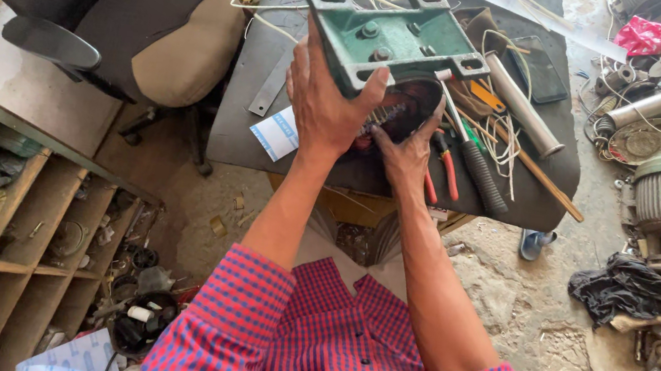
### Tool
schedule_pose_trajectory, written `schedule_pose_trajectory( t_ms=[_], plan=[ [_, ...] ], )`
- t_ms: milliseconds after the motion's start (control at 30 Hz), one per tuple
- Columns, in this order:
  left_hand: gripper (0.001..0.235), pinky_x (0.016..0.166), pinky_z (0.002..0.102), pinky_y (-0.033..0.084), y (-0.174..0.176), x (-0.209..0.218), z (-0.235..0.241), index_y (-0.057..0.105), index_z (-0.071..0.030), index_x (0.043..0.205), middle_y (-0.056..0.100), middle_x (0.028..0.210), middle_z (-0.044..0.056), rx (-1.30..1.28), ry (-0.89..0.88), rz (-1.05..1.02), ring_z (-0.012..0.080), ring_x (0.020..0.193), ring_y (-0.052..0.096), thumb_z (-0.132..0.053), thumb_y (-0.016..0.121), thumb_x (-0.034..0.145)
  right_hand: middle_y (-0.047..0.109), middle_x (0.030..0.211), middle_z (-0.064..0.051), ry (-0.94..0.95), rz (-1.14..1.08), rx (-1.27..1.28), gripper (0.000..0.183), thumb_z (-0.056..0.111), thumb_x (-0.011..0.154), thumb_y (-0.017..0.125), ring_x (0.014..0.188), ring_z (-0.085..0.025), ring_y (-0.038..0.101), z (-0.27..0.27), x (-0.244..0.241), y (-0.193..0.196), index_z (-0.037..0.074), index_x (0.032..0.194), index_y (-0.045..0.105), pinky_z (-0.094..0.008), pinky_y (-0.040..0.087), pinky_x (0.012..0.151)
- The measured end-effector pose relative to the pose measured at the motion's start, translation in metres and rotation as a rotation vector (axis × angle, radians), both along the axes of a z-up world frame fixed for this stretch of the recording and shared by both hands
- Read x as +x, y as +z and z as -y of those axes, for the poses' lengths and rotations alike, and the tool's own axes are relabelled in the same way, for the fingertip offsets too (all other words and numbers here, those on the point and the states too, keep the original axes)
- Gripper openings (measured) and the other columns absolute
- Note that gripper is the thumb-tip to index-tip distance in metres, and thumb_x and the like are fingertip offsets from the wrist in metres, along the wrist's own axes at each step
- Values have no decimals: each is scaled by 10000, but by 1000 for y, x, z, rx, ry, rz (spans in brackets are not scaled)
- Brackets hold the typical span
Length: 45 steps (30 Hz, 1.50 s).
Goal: The person works on a disassembled electric motor stator, using a hammer and metal bar to tap the copper windings. They also use a wooden stick to adjust the windings and a screwdriver to probe the interior. The person repeatedly taps and adjusts the windings throughout the clip.
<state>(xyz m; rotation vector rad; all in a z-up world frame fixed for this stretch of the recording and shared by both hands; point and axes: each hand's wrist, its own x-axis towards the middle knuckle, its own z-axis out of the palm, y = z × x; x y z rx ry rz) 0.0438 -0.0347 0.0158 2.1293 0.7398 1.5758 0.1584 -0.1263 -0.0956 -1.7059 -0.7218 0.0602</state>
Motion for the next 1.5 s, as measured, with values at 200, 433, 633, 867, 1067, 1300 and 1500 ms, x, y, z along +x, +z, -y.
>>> schedule_pose_trajectory(
  t_ms=[200,433,633,867,1067,1300,1500],
  plan=[
    [1038,1121,493,424,-11,-14,-7,235,-9,1647,549,1340,193,-56,-109,76,370,1226,562,-604,725,953,510,1511,-212,53,-134,43,1237,132,758,889,1384,-330,535,-5,-6,2,107,1632,14,-397,434,1148],
    [1052,1146,501,389,-15,-17,-6,225,1,1630,521,1379,226,-25,-89,40,394,1260,530,-617,720,937,417,1558,-247,2,-112,94,1177,100,806,826,1435,-348,458,-15,-11,-12,74,1638,-7,-396,380,1191],
    [1053,1141,499,394,-6,-15,-4,235,-1,1643,521,1378,230,-36,-91,46,395,1263,531,-609,731,940,396,1564,-257,31,-87,103,1191,95,799,824,1444,-372,441,-12,-9,-9,76,1639,-21,-409,372,1186],
    [1049,1147,497,390,-5,-15,-3,238,2,1638,521,1384,224,-22,-87,40,393,1277,525,-582,755,935,450,1513,-243,24,-135,38,1191,110,804,829,1382,-348,506,-8,-12,-3,67,1607,-50,-389,395,1151],
    [1021,1137,498,406,-8,-15,-5,238,2,1621,533,1356,203,-52,-111,60,373,1225,540,-553,753,936,442,1530,-246,-52,-207,96,1165,23,766,779,1390,-353,504,-22,-18,-2,90,1633,4,-393,412,1151],
    [1033,1129,507,425,-4,-16,-4,251,-5,1625,551,1340,188,-48,-92,67,384,1246,561,-560,758,917,384,1565,-246,28,-103,152,1204,8,752,823,1453,-372,413,-18,-5,-18,90,1611,-17,-412,339,1195],
    [1050,1128,520,405,-5,-11,-4,265,-11,1614,547,1380,209,-20,-28,34,407,1273,552,-576,774,890,438,1558,-205,249,-214,305,1067,27,845,725,1416,-318,509,8,-10,-3,74,1631,4,-390,456,1157]
  ],
)
